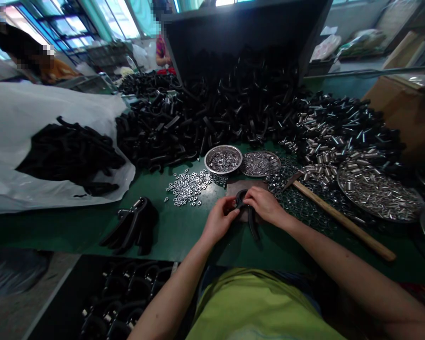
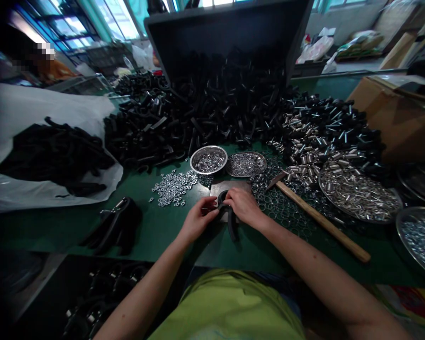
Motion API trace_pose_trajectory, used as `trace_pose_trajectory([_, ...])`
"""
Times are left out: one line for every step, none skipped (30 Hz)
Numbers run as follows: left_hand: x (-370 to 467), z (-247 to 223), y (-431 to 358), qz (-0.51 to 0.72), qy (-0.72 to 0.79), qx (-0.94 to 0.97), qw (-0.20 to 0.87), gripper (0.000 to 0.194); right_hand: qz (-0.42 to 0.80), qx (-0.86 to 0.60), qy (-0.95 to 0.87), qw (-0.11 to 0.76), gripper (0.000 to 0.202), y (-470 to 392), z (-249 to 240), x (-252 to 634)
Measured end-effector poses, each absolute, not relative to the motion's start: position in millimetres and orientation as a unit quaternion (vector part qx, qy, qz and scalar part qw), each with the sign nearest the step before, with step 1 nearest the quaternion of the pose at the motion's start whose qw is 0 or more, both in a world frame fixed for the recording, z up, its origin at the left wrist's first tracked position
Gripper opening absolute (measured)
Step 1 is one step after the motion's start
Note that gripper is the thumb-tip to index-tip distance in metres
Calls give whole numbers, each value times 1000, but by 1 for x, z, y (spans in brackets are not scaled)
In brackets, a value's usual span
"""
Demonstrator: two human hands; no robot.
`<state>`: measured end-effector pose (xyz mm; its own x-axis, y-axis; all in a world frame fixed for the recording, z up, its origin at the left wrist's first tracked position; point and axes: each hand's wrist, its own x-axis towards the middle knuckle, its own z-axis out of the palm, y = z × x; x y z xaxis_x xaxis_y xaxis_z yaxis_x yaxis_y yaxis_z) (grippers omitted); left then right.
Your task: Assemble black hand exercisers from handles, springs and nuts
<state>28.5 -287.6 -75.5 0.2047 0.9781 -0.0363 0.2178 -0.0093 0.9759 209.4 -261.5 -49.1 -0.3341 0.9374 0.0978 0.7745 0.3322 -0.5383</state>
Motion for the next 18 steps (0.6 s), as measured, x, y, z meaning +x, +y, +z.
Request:
trace_pose_trajectory([27, -79, -290, 375, 506, 613, 477, 37, 198, -540, -795, 193, 12, -262, -50, 209])
trace_pose_trajectory([26, -82, -291, 367, 506, 628, 463, 37, 193, -537, -799, 189, 12, -264, -51, 208])
trace_pose_trajectory([26, -83, -293, 361, 505, 645, 447, 37, 176, -530, -810, 180, 13, -266, -52, 206])
trace_pose_trajectory([26, -84, -294, 356, 504, 661, 427, 37, 149, -520, -824, 167, 14, -269, -52, 204])
trace_pose_trajectory([27, -83, -295, 352, 505, 677, 404, 37, 113, -510, -839, 152, 17, -272, -53, 202])
trace_pose_trajectory([28, -81, -296, 347, 507, 692, 379, 37, 76, -501, -851, 138, 19, -276, -53, 199])
trace_pose_trajectory([30, -79, -297, 340, 509, 708, 353, 38, 43, -494, -859, 126, 23, -279, -53, 197])
trace_pose_trajectory([31, -77, -298, 331, 510, 724, 327, 40, 20, -491, -863, 118, 25, -282, -53, 197])
trace_pose_trajectory([33, -75, -299, 319, 508, 742, 300, 43, 12, -490, -864, 117, 27, -284, -53, 197])
trace_pose_trajectory([34, -74, -300, 303, 504, 761, 273, 47, 10, -488, -865, 121, 27, -286, -51, 201])
trace_pose_trajectory([35, -73, -301, 284, 500, 781, 245, 50, 10, -486, -865, 126, 27, -287, -50, 207])
trace_pose_trajectory([36, -72, -302, 262, 495, 800, 215, 51, 5, -489, -862, 133, 27, -289, -48, 217])
trace_pose_trajectory([36, -72, -303, 237, 494, 816, 186, 51, -7, -501, -854, 138, 29, -290, -46, 230])
trace_pose_trajectory([37, -72, -304, 210, 494, 829, 158, 51, -29, -526, -838, 139, 32, -292, -44, 246])
trace_pose_trajectory([38, -72, -305, 183, 497, 838, 133, 50, -58, -564, -813, 136, 35, -294, -44, 264])
trace_pose_trajectory([38, -71, -306, 159, 500, 844, 113, 49, -93, -606, -781, 116, 34, -296, -44, 283])
trace_pose_trajectory([39, -71, -306, 136, 501, 849, 95, 50, -126, -654, -741, 85, 34, -299, -45, 302])
trace_pose_trajectory([40, -69, -307, 117, 501, 854, 80, 51, -147, -691, -707, 49, 36, -302, -47, 319])
